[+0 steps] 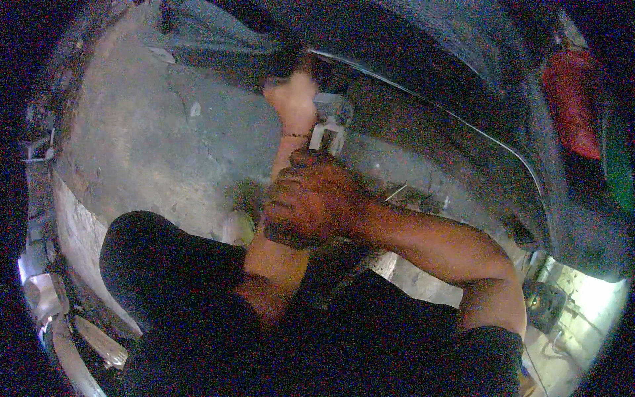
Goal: The person removes a metal footpeg assembly from the side of a scooter using an allen key and a wrench.
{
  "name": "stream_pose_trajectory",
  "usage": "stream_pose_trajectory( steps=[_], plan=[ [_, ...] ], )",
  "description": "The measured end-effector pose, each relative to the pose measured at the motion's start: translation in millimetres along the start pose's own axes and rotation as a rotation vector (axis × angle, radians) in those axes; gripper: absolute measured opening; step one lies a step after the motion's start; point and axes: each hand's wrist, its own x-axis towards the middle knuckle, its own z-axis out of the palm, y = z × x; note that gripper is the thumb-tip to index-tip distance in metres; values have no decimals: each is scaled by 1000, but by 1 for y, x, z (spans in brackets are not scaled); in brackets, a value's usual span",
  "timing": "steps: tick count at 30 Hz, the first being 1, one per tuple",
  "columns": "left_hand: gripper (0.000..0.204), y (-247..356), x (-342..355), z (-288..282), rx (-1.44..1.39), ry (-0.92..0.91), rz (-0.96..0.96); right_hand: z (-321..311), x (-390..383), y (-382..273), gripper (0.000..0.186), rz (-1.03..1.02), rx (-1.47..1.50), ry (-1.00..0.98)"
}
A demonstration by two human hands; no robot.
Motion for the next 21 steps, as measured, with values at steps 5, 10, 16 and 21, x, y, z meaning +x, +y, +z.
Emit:
stream_pose_trajectory(
  steps=[5,10,16,21],
  plan=[
    [39,24,-11,-22,5,-190,-94,9,-13,10,24,-52,-15,78],
    [51,33,-5,-48,196,-438,-139,10,-13,9,27,-82,-50,68],
    [69,51,-4,-68,-4,-550,-214,14,-11,7,23,-76,-94,66],
    [108,42,-13,-79,65,-465,-2,16,-8,6,22,-70,-43,129]
  ],
)
